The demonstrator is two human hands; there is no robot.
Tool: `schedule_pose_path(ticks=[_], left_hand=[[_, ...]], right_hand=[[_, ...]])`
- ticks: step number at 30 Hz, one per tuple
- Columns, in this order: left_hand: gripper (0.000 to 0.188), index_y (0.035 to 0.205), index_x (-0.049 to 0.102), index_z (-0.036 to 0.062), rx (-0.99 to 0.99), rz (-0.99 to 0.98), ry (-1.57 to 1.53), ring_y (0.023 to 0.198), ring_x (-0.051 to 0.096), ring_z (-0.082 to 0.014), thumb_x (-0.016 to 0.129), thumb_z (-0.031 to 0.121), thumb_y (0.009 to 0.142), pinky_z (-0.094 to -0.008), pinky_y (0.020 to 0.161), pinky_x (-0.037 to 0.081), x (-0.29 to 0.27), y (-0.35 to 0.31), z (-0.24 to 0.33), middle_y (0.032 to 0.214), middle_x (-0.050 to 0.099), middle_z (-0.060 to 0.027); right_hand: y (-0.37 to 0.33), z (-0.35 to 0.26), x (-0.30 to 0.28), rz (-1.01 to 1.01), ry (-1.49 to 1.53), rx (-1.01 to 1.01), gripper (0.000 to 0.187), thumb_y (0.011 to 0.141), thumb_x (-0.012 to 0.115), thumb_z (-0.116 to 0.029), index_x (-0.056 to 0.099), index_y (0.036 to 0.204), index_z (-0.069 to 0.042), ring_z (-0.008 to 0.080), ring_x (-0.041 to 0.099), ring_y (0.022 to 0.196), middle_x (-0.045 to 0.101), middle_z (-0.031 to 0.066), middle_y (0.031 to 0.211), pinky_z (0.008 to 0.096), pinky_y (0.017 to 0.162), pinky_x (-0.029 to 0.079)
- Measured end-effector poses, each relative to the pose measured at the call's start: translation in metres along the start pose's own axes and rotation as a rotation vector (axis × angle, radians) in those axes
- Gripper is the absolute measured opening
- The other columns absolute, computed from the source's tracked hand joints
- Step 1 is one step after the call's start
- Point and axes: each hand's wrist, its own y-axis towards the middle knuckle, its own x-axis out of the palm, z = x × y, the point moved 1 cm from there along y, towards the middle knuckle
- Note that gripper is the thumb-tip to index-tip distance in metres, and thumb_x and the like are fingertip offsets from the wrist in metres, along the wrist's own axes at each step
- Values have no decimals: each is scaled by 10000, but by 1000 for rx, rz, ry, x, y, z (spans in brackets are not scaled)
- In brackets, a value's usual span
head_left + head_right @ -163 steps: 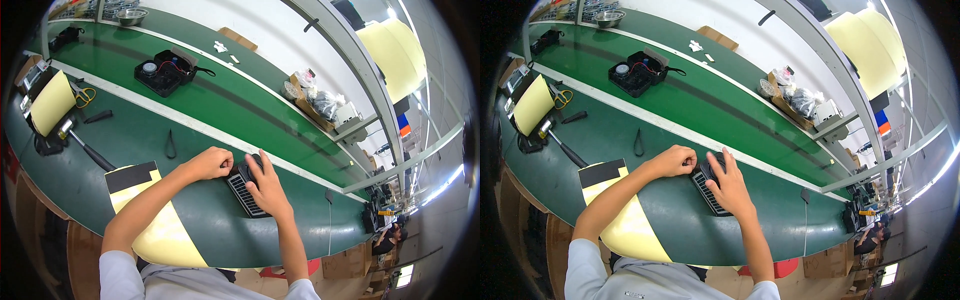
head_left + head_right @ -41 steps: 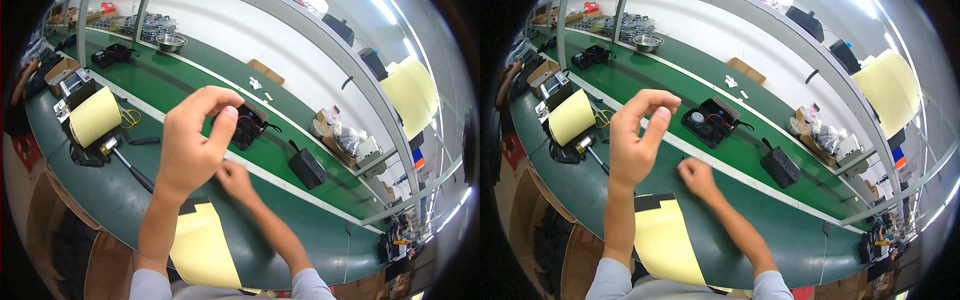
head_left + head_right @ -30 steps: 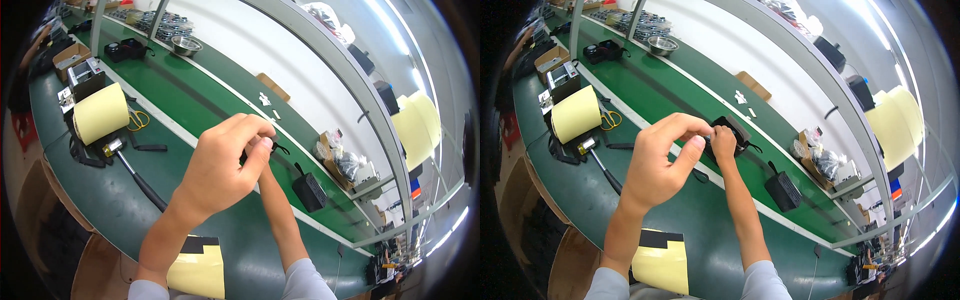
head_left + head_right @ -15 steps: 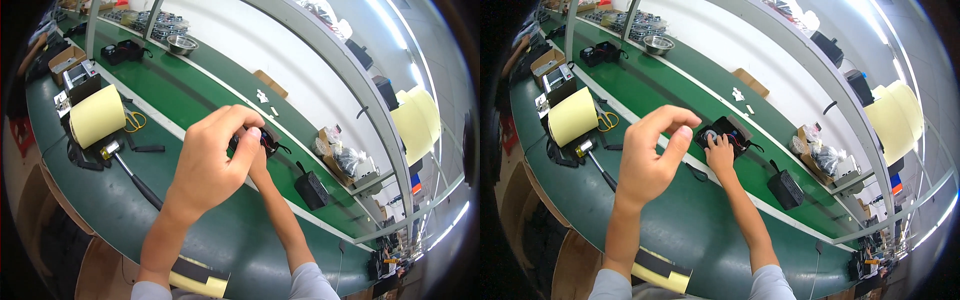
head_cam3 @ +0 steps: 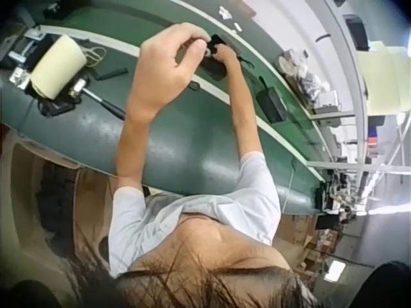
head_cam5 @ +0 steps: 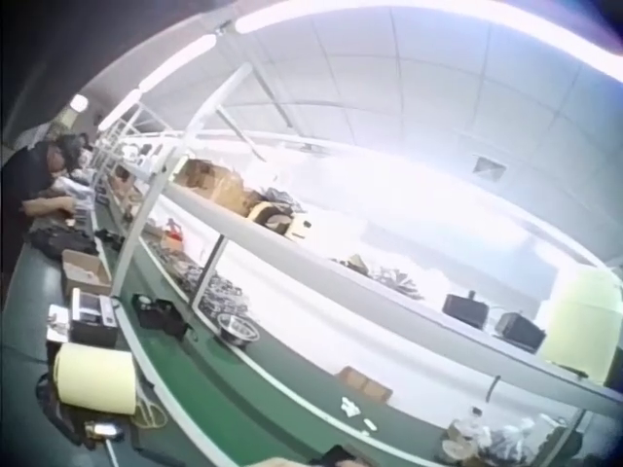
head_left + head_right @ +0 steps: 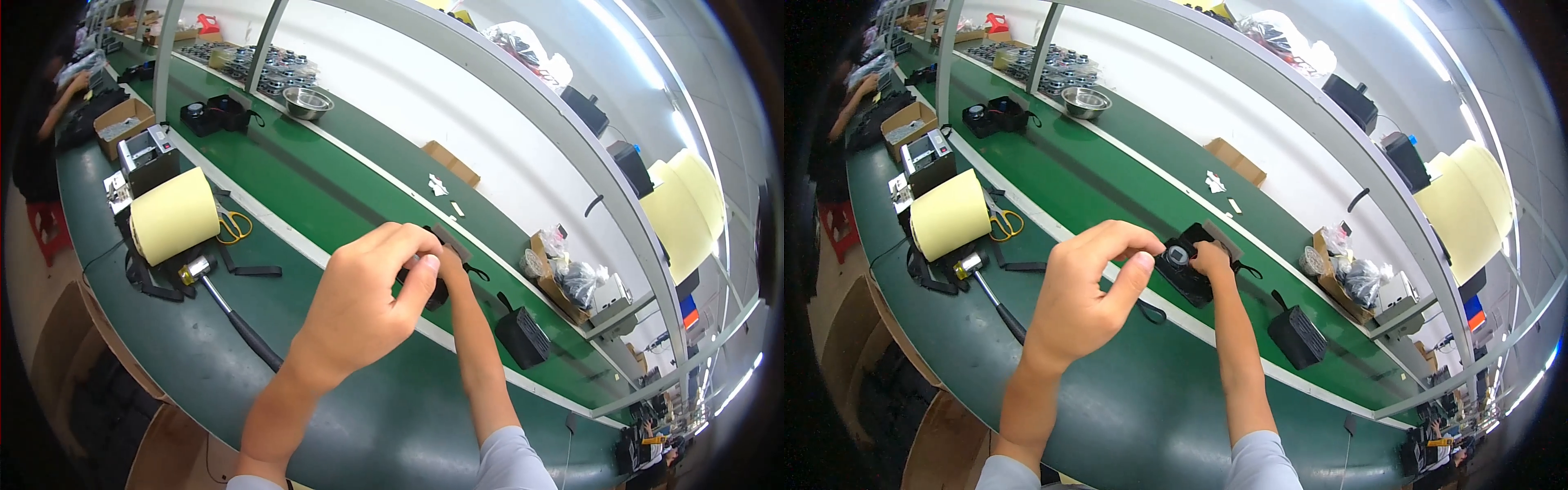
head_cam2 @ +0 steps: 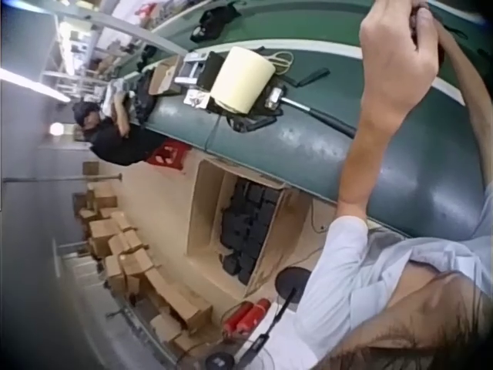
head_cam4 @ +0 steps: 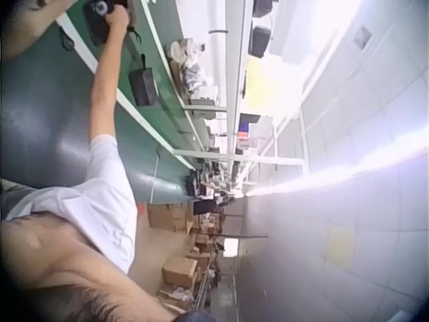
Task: Assembling internal components and housing of portable speakers on a factory production line.
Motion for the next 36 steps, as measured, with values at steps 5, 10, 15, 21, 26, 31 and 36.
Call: schedule_pose_path(ticks=[5, 10, 15, 21, 26, 31, 36], left_hand=[[91, 964, 673, -24, -1, -12, 68, 754, 669, -246, 621, 17, 903, -327, 699, 521, -2, -6, -10, 874, 694, -139], [96, 957, 674, -29, 23, -54, 63, 742, 659, -230, 622, 35, 907, -325, 693, 515, 8, -4, -9, 866, 691, -133], [107, 942, 654, -26, -52, -217, 256, 756, 642, -270, 612, 68, 917, -363, 694, 506, 34, -11, -23, 850, 669, -146], [110, 945, 649, 11, 244, -626, 325, 881, 638, -352, 661, 106, 892, -438, 793, 501, 89, -51, -2, 921, 675, -162], [126, 892, 648, 36, 226, -978, 167, 888, 630, -334, 733, 113, 841, -435, 812, 497, 117, -109, 19, 894, 654, -133], [210, 931, 666, 89, 358, -1169, 322, 988, 605, -249, 788, 203, 803, -396, 857, 438, 98, -191, -3, 938, 653, -58], [218, 915, 693, 101, 409, -1019, 449, 1007, 599, -227, 809, 207, 763, -412, 899, 418, 104, -235, -26, 943, 663, -23]], right_hand=[[-23, -54, -12, -65, -98, 182, 276, 781, 779, -252, 783, 1023, -119, 353, 671, 1078, 741, 183, 1026, 481, 947, 529], [-106, -66, -89, 92, -188, -401, 227, 756, 767, -199, 777, 958, -95, 266, 615, 1063, 728, 92, 939, 465, 945, 414], [-228, -111, -132, -142, -67, -926, 254, 717, 752, -188, 750, 960, -113, 254, 575, 1184, 705, 16, 926, 483, 1059, 381], [-315, -121, -107, -214, -61, -1010, 161, 741, 707, -197, 709, 857, -86, 256, 544, 1239, 708, 24, 914, 452, 1096, 370], [-337, -102, -70, -71, 156, -772, 273, 698, 739, -153, 751, 969, -128, 280, 505, 1308, 675, 68, 1172, 399, 1075, 407], [-365, -101, -133, 145, 19, -660, 442, 712, 721, -90, 697, 1153, -84, 370, 341, 1474, 432, 188, 1537, 507, 1164, 323], [-428, -91, -126, 455, 354, -54, 367, 776, 662, -23, 699, 1135, -91, 406, 535, 1270, 538, 214, 1400, 494, 1031, 447]])
